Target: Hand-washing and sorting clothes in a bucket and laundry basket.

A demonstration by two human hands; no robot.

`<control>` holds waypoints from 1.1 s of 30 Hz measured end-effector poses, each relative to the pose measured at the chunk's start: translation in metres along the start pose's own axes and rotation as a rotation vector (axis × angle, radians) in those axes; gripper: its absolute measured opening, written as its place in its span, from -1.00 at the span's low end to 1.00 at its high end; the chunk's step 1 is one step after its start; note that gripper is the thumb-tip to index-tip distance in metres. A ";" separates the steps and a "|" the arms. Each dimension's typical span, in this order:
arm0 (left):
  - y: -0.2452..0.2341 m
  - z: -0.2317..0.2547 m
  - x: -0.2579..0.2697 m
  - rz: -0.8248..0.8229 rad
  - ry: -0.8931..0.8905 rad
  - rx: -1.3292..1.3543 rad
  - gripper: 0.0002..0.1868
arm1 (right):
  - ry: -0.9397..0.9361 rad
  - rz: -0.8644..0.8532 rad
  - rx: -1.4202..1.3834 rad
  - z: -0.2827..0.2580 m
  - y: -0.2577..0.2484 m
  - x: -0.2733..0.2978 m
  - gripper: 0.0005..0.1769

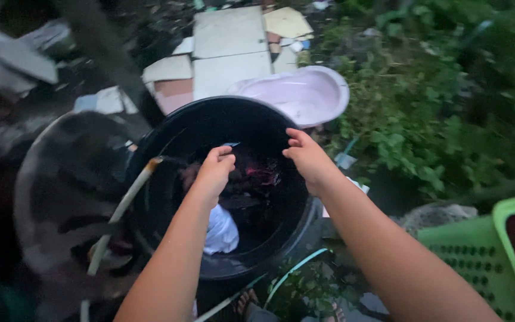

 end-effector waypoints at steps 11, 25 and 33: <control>0.302 0.039 0.057 -0.386 0.285 -0.262 -0.63 | -0.040 0.609 0.486 0.004 -0.295 0.131 -0.44; 0.538 -0.009 0.191 -0.827 0.421 -0.597 -0.62 | 0.478 0.482 1.119 0.044 -0.499 0.326 0.29; 0.549 -0.010 0.190 -0.775 0.379 -0.726 -0.51 | -0.248 1.110 0.255 0.058 -0.534 0.313 -0.66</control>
Point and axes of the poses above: each hand's wrist, its own x-axis away from the middle knuckle, its own y-axis out of the palm, z = x × y, the point moved 8 cm from there along -x, towards the middle knuckle, and after that the axes turned 14 degrees about -y, right-handed, at the moved point
